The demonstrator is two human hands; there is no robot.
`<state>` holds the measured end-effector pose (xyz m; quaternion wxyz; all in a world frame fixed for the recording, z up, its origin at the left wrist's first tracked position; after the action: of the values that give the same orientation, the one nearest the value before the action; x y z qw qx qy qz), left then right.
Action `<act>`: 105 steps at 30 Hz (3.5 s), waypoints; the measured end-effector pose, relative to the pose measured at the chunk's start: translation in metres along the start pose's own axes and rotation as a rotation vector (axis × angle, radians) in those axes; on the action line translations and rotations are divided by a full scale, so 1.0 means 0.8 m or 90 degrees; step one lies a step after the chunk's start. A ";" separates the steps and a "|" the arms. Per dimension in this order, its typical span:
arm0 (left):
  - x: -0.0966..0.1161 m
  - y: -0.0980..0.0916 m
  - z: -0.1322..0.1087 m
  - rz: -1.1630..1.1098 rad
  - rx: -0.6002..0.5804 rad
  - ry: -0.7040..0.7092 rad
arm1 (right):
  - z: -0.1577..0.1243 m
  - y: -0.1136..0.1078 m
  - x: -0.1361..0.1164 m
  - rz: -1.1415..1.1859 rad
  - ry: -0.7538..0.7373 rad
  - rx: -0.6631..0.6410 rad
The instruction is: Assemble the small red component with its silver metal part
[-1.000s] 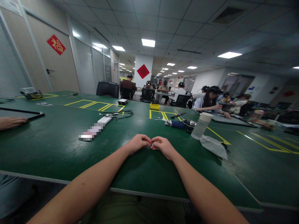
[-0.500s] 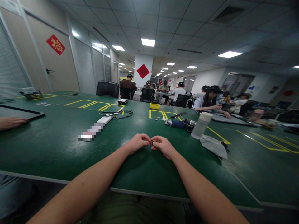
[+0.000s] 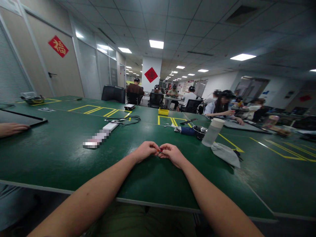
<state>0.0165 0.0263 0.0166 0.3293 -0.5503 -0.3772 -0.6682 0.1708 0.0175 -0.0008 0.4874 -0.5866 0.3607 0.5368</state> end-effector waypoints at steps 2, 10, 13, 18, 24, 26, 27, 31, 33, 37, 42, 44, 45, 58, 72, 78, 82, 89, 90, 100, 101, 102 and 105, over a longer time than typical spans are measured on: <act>-0.002 -0.001 0.001 -0.009 -0.005 0.000 | 0.000 0.000 0.000 -0.010 -0.002 -0.004; -0.004 -0.001 0.002 -0.031 -0.016 -0.004 | -0.002 0.002 -0.001 -0.022 -0.003 -0.005; -0.003 -0.001 0.002 -0.043 -0.013 -0.009 | -0.003 0.002 -0.003 -0.035 -0.002 -0.002; -0.005 0.000 0.001 -0.060 -0.016 -0.023 | -0.004 0.001 -0.005 -0.081 -0.024 -0.005; -0.002 0.002 -0.001 -0.014 -0.024 0.009 | -0.003 0.000 -0.004 -0.052 -0.036 0.000; -0.003 0.000 0.000 -0.013 -0.027 0.008 | -0.002 0.000 -0.001 -0.016 -0.031 -0.012; -0.004 -0.001 0.000 -0.013 -0.027 0.008 | -0.001 0.000 0.000 0.001 -0.029 -0.017; -0.006 -0.004 0.003 -0.014 -0.017 0.013 | 0.002 -0.001 0.006 0.026 -0.019 -0.022; -0.006 -0.004 0.003 -0.018 -0.011 0.010 | 0.003 -0.001 0.007 0.025 -0.019 -0.022; -0.002 0.000 0.001 -0.033 -0.005 0.002 | 0.001 0.000 0.004 0.025 -0.017 -0.020; 0.000 0.002 0.000 -0.040 -0.003 -0.008 | -0.001 0.000 0.002 0.021 -0.011 -0.016; 0.000 0.002 0.000 -0.041 -0.007 -0.011 | 0.000 0.000 0.003 0.018 -0.010 -0.018; -0.001 0.002 0.000 -0.040 -0.010 -0.011 | 0.000 0.000 0.003 0.015 -0.009 -0.018; 0.000 0.002 -0.001 -0.006 -0.020 0.010 | -0.006 0.002 -0.007 -0.065 -0.043 -0.003; 0.002 0.003 -0.002 -0.013 -0.013 0.008 | -0.001 0.001 0.002 -0.025 -0.021 -0.011; 0.002 0.001 -0.002 0.013 0.000 0.015 | -0.002 0.002 0.001 -0.014 -0.018 -0.015; 0.003 0.002 -0.002 0.032 0.004 0.023 | -0.003 0.002 0.000 -0.024 -0.019 -0.008; 0.001 0.000 -0.001 0.002 0.006 0.010 | -0.004 0.000 -0.003 -0.048 -0.044 0.009; 0.000 0.000 0.000 -0.014 0.008 0.002 | -0.003 0.000 -0.002 -0.039 -0.043 0.007; -0.002 0.000 0.001 -0.081 0.015 -0.024 | -0.003 0.002 -0.002 -0.007 -0.016 -0.010; -0.002 0.001 0.001 -0.082 0.010 -0.016 | -0.004 0.002 -0.002 -0.010 -0.017 -0.007; -0.001 0.001 0.001 -0.079 0.004 -0.008 | -0.004 0.002 -0.002 -0.017 -0.019 -0.003; -0.001 0.000 0.002 -0.054 -0.003 0.012 | -0.003 0.000 -0.002 -0.062 -0.024 0.011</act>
<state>0.0173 0.0281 0.0159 0.3028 -0.5282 -0.3954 -0.6877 0.1714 0.0148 0.0007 0.5250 -0.5890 0.3272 0.5200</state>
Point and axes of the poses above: each hand's wrist, its own z-axis towards the middle knuckle, its own y-axis out of the palm, x = y × z, the point moved 4 cm from there along z, towards the middle knuckle, and after that the axes turned 13 degrees about -z, right-handed, at the moved point
